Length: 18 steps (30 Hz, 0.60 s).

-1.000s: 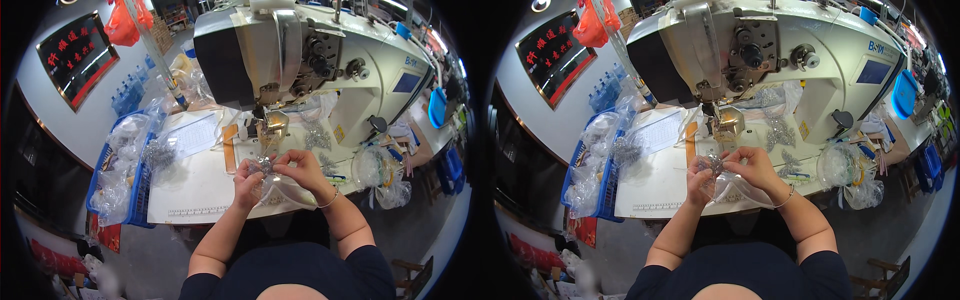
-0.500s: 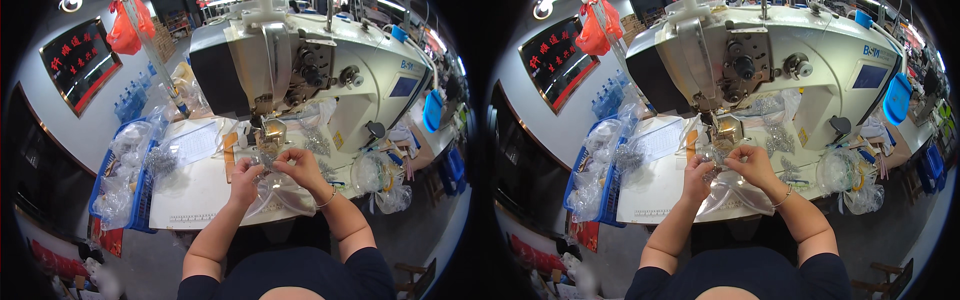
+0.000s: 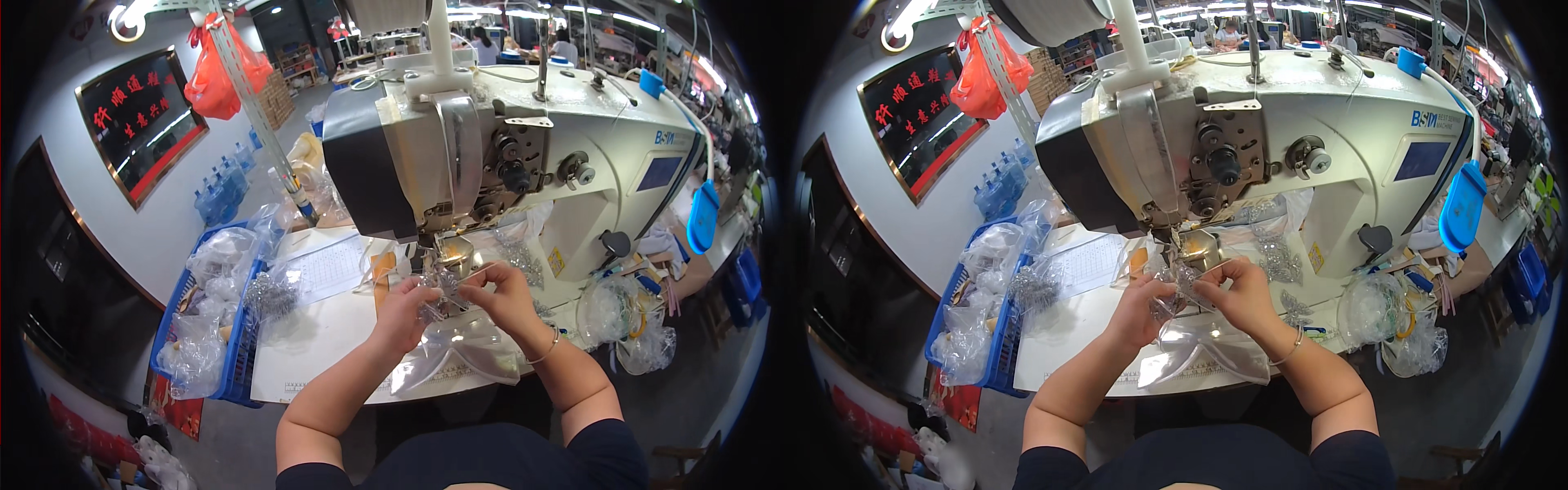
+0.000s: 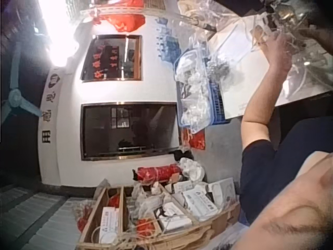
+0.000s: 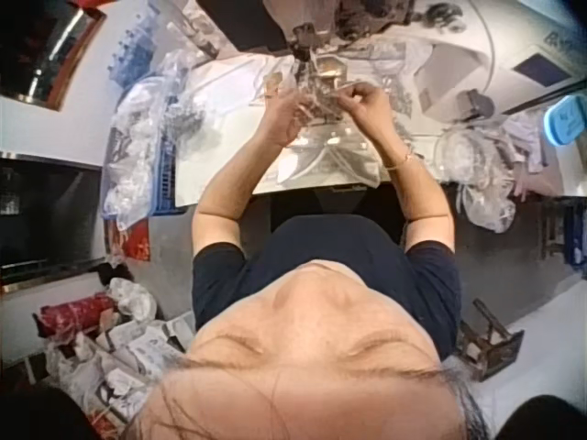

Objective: The person assembles small, silver, star-shaped decorations by hand, arranging them into a cluster. They then use a sewing machine to stitch the cluster onto a clear plastic backing. The process involves repeated manual assembly and machine sewing of multiple units.

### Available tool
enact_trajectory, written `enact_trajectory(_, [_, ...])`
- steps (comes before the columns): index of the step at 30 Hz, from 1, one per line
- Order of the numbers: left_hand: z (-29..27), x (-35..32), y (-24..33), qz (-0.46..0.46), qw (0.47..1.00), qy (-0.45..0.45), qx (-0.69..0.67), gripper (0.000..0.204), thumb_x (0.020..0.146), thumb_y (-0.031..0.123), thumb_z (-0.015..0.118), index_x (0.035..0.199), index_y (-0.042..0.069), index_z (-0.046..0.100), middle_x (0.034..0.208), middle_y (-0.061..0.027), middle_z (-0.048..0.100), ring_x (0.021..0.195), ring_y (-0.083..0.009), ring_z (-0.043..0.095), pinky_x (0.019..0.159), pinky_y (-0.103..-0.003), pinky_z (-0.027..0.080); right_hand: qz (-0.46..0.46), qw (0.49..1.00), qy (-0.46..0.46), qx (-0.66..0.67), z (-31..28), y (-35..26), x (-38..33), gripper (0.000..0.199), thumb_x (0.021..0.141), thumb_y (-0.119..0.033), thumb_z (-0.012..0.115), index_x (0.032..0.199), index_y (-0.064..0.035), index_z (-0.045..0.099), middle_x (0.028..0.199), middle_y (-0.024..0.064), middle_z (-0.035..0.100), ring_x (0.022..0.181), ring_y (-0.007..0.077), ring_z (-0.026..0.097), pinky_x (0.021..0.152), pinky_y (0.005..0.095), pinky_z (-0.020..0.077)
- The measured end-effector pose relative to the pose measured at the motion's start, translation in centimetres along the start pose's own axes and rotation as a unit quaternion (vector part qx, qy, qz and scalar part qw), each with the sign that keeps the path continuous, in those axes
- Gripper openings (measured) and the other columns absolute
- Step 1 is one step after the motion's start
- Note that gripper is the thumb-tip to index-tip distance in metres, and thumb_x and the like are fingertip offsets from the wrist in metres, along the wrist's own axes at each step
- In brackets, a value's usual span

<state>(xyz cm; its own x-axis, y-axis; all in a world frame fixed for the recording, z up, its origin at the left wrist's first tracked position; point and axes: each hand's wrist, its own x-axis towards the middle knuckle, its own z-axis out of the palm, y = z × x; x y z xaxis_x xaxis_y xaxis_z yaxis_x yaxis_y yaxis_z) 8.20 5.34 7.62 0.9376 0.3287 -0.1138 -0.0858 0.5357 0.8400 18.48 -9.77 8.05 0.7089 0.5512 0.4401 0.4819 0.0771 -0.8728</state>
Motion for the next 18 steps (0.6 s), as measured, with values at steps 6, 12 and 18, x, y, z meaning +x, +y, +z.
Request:
enact_trajectory(6, [-0.2, 2.2, 0.8, -0.031, 0.998, 0.047, 0.01, 0.018, 0.079, 0.004, 0.056, 0.095, -0.002, 0.051, 0.09, -0.0109, 0.056, 0.077, -0.0201, 0.058, 0.071, -0.035, 0.054, 0.122, 0.987, -0.008, 0.101, 0.8, 2.1, 1.7, 0.011, 0.069, -0.011, 0.072, 0.067, -0.0023, 0.065, 0.065, 0.0008, 0.061, 0.06, 0.008, 0.053, 0.059, 0.024, 0.0437])
enact_trajectory(12, [-0.5, 4.7, 3.2, 0.027, 0.995, 0.041, 0.093, 0.012, 0.076, 0.004, 0.061, 0.087, -0.001, 0.061, 0.082, -0.0067, 0.06, 0.073, -0.0144, 0.057, 0.063, -0.027, 0.048, -0.007, 0.99, 0.052, -0.129, 1.6, 1.7, 4.9, 0.014, 0.069, -0.016, 0.071, 0.07, -0.0032, 0.068, 0.063, 0.0038, 0.062, 0.057, 0.0092, 0.055, 0.058, 0.0248, 0.0439])
enact_trajectory(18, [-2.5, 6.3, 3.6, 0.014, 0.989, -0.003, 0.147, 0.019, 0.076, 0.002, 0.063, 0.095, -0.002, 0.063, 0.088, -0.0065, 0.064, 0.077, -0.0125, 0.058, 0.065, -0.025, 0.042, 0.02, 0.99, 0.075, -0.119, 1.8, 2.5, 5.5, 0.012, 0.064, -0.021, 0.069, 0.061, -0.0099, 0.068, 0.056, -0.0007, 0.057, 0.077, 0.0227, 0.05, 0.07, 0.0359, 0.041])
